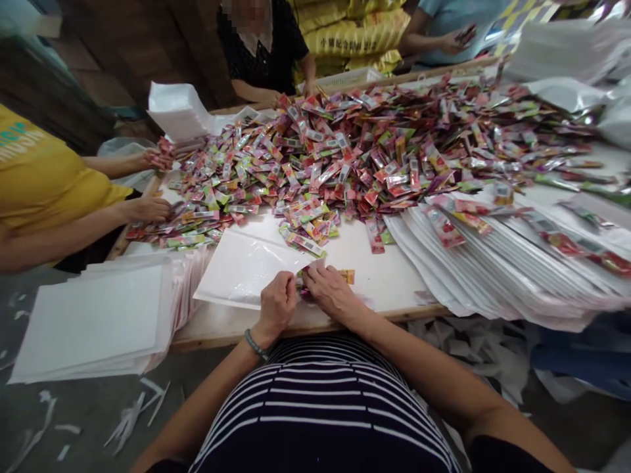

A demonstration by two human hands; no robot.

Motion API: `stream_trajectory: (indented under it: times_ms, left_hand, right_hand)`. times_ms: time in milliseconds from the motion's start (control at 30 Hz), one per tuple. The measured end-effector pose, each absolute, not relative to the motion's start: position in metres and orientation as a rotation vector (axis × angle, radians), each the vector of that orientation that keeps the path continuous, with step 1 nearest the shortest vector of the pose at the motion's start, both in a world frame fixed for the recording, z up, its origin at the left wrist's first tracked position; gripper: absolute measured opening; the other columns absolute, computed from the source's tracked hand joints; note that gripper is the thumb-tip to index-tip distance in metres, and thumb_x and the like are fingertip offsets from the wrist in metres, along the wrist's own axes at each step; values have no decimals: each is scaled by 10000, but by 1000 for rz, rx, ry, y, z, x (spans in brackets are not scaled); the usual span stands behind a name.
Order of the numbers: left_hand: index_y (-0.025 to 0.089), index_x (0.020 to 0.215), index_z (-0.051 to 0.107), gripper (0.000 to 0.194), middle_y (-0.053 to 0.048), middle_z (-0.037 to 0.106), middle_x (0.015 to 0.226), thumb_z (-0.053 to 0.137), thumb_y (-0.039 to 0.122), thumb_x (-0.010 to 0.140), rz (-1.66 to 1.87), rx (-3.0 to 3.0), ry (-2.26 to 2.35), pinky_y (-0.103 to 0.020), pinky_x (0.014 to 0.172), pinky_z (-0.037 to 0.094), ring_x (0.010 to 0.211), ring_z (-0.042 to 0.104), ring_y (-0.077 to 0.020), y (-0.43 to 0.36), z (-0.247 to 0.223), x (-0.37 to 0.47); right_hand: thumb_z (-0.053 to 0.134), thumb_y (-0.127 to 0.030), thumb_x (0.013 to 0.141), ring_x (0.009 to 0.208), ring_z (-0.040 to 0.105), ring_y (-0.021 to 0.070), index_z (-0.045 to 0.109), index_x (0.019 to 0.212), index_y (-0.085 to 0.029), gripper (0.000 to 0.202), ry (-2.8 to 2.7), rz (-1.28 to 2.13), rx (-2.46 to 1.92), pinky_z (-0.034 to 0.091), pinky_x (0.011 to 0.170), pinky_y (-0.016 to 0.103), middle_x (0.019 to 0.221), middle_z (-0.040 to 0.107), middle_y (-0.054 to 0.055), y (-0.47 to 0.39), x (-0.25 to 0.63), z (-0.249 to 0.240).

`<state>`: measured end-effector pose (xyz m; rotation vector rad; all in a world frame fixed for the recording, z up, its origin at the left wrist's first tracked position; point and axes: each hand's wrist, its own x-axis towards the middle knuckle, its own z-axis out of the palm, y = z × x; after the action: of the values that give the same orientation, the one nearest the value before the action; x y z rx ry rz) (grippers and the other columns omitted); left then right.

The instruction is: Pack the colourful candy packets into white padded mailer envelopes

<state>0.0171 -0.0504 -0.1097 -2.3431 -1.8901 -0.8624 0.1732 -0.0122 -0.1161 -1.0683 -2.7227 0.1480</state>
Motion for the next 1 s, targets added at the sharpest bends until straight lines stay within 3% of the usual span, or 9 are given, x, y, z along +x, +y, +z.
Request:
stream_trajectory:
  times_ms: [100, 233, 400, 500, 600, 800, 933, 1000]
  left_hand:
    - [197, 841, 525, 242, -31, 602, 742, 321, 192, 971, -853, -2397, -1888, -264, 653, 416, 695, 586, -153, -53, -110, 18]
    - [203, 819, 530, 246, -30, 600, 723, 333, 190, 966, -862, -2425, -1905, -269, 653, 418, 685, 583, -154, -55, -109, 18]
    - [206, 829, 534, 228, -24, 608, 737, 346, 208, 959, -842, -2355, -2095, -267, 647, 415, 676, 574, -148, -52, -105, 13]
    - [208, 837, 540, 223, -19, 609, 745, 355, 224, 962, -868, -2366, -2121, -263, 666, 417, 695, 575, -144, -54, -102, 7]
    - [204, 850, 542, 219, -29, 613, 772, 360, 242, 965, -960, -2334, -2113, -268, 684, 423, 724, 579, -149, -55, -102, 5]
    - [207, 806, 531, 200, -27, 601, 733, 386, 233, 942, -1051, -2405, -2096, -276, 665, 428, 696, 575, -162, -52, -106, 16]
    - [211, 830, 529, 178, -6, 595, 720, 409, 278, 943, -1147, -2292, -2254, -267, 655, 432, 671, 573, -151, -51, -104, 13]
    - [214, 850, 528, 167, 1, 598, 731, 413, 289, 946, -1163, -2267, -2307, -261, 659, 435, 671, 573, -143, -53, -104, 9]
  right_hand:
    - [492, -172, 917, 941, 523, 231, 644, 1084, -158, 226, -2677, 302, -1154, 364, 787, 339, 1050, 627, 107, -6, 168, -115]
    - [379, -140, 934, 937, 513, 276, 662, 985, -89, 293, -2617, 239, -1428, 364, 788, 391, 1009, 615, 185, -6, 149, -117]
    - [504, -219, 877, 961, 504, 277, 666, 971, -112, 215, -2874, 368, -1070, 373, 814, 395, 999, 638, 163, -14, 134, -114]
    - [532, -317, 866, 986, 497, 284, 651, 974, -120, 254, -2815, 388, -1042, 349, 890, 433, 981, 640, 149, -13, 145, -106]
    - [520, -378, 885, 976, 504, 245, 626, 1011, -141, 289, -2657, 510, -1024, 365, 886, 381, 1015, 634, 113, -10, 157, -103]
    - [451, -142, 884, 991, 530, 277, 678, 944, -97, 239, -2775, 492, -1120, 350, 903, 436, 992, 667, 171, -9, 138, -118]
    - [534, -208, 861, 926, 565, 237, 689, 916, -117, 189, -2659, 711, -942, 417, 860, 384, 938, 672, 130, -1, 149, -107]
    - [538, -273, 883, 985, 576, 220, 682, 1013, -167, 221, -2437, 803, -843, 444, 878, 367, 1032, 669, 100, -1, 172, -103]
